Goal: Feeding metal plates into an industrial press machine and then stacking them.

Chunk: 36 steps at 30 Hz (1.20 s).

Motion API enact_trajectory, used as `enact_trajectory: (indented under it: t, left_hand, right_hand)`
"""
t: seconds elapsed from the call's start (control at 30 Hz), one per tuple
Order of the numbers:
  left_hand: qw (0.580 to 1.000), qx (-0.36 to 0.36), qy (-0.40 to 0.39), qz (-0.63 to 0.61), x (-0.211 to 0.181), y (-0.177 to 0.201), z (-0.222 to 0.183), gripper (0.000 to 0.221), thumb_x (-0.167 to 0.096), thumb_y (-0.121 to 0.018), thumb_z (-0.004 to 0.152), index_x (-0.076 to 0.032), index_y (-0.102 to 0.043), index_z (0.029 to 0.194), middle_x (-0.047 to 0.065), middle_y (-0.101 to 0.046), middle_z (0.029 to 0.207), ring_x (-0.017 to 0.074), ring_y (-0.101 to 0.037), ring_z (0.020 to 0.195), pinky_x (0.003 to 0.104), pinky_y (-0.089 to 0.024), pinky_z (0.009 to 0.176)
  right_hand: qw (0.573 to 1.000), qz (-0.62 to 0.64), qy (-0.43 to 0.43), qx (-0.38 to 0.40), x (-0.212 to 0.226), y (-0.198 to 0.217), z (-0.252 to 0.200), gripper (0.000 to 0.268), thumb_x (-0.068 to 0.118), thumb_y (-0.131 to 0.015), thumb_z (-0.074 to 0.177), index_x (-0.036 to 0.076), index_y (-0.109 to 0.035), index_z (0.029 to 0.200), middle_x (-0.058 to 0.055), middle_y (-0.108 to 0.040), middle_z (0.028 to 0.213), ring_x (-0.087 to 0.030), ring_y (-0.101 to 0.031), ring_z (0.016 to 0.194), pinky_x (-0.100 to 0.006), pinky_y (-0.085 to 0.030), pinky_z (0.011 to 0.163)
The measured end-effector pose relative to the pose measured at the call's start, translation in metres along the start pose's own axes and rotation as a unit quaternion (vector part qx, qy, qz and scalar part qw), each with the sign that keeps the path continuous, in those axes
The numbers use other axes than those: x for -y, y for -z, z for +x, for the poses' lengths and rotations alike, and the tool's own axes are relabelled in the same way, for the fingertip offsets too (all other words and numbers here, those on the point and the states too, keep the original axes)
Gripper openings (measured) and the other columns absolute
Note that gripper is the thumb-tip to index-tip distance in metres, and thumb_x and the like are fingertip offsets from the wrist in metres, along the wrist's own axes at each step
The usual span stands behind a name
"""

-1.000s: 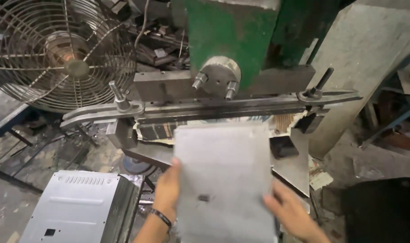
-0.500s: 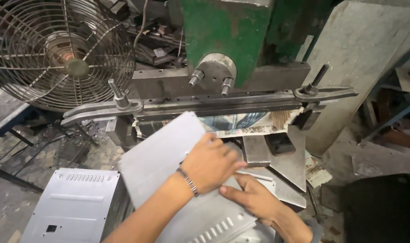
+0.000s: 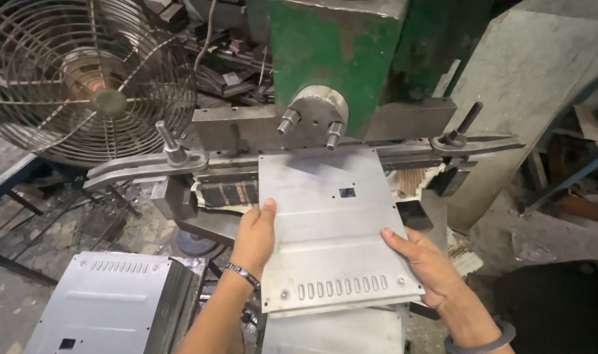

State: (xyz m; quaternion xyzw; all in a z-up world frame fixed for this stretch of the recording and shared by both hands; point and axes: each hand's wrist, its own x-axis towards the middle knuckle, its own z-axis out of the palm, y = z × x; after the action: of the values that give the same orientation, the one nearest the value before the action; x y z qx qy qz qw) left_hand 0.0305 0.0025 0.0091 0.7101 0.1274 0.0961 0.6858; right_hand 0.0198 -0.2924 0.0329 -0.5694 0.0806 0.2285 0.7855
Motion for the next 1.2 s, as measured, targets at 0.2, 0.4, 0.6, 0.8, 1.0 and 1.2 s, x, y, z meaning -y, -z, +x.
enact_trajectory:
  t: [0.2,0.4,0.6,0.8,1.0,1.2]
  left_hand:
    - [1.0,-0.026,-0.008,0.005,0.017,0.0,0.009,0.048,-0.035,-0.053,0.102,0.006,-0.066,0.121,0.012,-0.074,0.116,0.0182,-0.065,0.108,0.031,-0.047,0.097]
    - [1.0,-0.013,0.001,0.014,0.006,-0.001,0.002,0.046,-0.035,-0.051,0.102,0.006,-0.069,0.115,0.011,-0.074,0.103,0.016,-0.063,0.096,0.031,-0.049,0.088]
    - [1.0,0.003,-0.008,-0.008,0.001,0.001,-0.001,0.044,-0.035,-0.051,0.103,0.004,-0.067,0.114,0.007,-0.072,0.097,0.0132,-0.061,0.091,0.029,-0.049,0.085]
    - [0.985,-0.022,-0.045,0.164,0.024,0.001,0.004,0.049,-0.039,-0.053,0.109,0.008,-0.065,0.103,0.013,-0.065,0.084,0.0186,-0.057,0.079,0.032,-0.051,0.078]
    - [0.992,0.03,-0.008,-0.12,0.025,0.008,0.0,0.029,-0.023,-0.066,0.096,-0.001,-0.065,0.115,0.003,-0.074,0.097,0.009,-0.065,0.086,0.026,-0.052,0.076]
    - [0.982,0.111,0.053,-0.146,0.036,0.052,-0.034,0.037,-0.021,-0.068,0.092,-0.006,-0.061,0.125,0.003,-0.076,0.11,0.009,-0.069,0.102,0.025,-0.054,0.089]
  right_hand:
    - [1.0,0.008,-0.004,-0.004,-0.004,-0.001,0.003,0.043,0.026,-0.066,0.091,-0.001,-0.066,0.123,-0.011,-0.075,0.102,-0.018,-0.074,0.081,-0.037,-0.062,0.07]
    - [1.0,0.019,0.002,0.007,-0.007,0.005,0.006,0.044,0.027,-0.066,0.092,-0.002,-0.066,0.124,-0.011,-0.075,0.102,-0.017,-0.073,0.082,-0.035,-0.061,0.07]
    - [1.0,0.027,-0.001,0.004,-0.01,0.006,0.007,0.043,0.027,-0.067,0.091,-0.001,-0.065,0.124,-0.011,-0.074,0.102,-0.017,-0.073,0.082,-0.035,-0.061,0.07]
    - [1.0,-0.019,0.012,0.002,-0.016,0.019,0.021,0.047,0.031,-0.068,0.095,-0.007,-0.066,0.122,-0.015,-0.074,0.102,-0.021,-0.071,0.081,-0.038,-0.06,0.07]
    - [0.998,-0.01,0.062,0.015,0.003,0.022,0.028,0.041,0.028,-0.065,0.097,-0.003,-0.059,0.122,-0.011,-0.069,0.11,-0.021,-0.067,0.097,-0.037,-0.057,0.087]
    - [0.992,-0.116,0.055,0.001,-0.012,0.05,-0.015,0.032,0.019,-0.065,0.091,0.0,-0.065,0.116,-0.007,-0.074,0.107,-0.012,-0.068,0.097,-0.028,-0.054,0.086]
